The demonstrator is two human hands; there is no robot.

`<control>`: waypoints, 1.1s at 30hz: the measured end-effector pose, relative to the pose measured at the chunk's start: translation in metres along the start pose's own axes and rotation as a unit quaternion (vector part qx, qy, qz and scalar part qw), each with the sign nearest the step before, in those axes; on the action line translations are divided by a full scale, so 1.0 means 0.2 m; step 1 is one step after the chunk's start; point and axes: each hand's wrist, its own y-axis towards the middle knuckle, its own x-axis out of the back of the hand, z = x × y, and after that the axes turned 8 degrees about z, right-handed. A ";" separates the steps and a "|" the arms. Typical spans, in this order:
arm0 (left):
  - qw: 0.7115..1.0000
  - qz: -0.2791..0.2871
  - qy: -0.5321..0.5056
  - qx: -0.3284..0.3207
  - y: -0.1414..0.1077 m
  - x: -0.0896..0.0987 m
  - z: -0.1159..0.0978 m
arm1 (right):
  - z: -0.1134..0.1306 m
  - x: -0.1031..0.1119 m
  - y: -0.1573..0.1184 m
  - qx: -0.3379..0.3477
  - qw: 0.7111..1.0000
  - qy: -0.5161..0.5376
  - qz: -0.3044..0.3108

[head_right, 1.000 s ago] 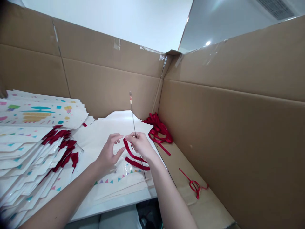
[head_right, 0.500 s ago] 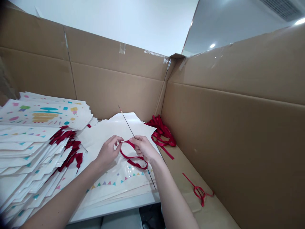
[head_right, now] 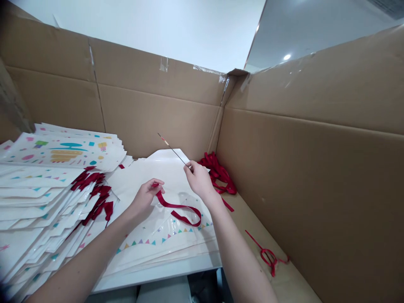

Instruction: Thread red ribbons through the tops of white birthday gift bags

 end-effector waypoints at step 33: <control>0.993 0.039 0.110 -0.030 0.00 0.07 0.04 | -0.28 -0.43 -0.14 0.125 0.967 -0.210 0.071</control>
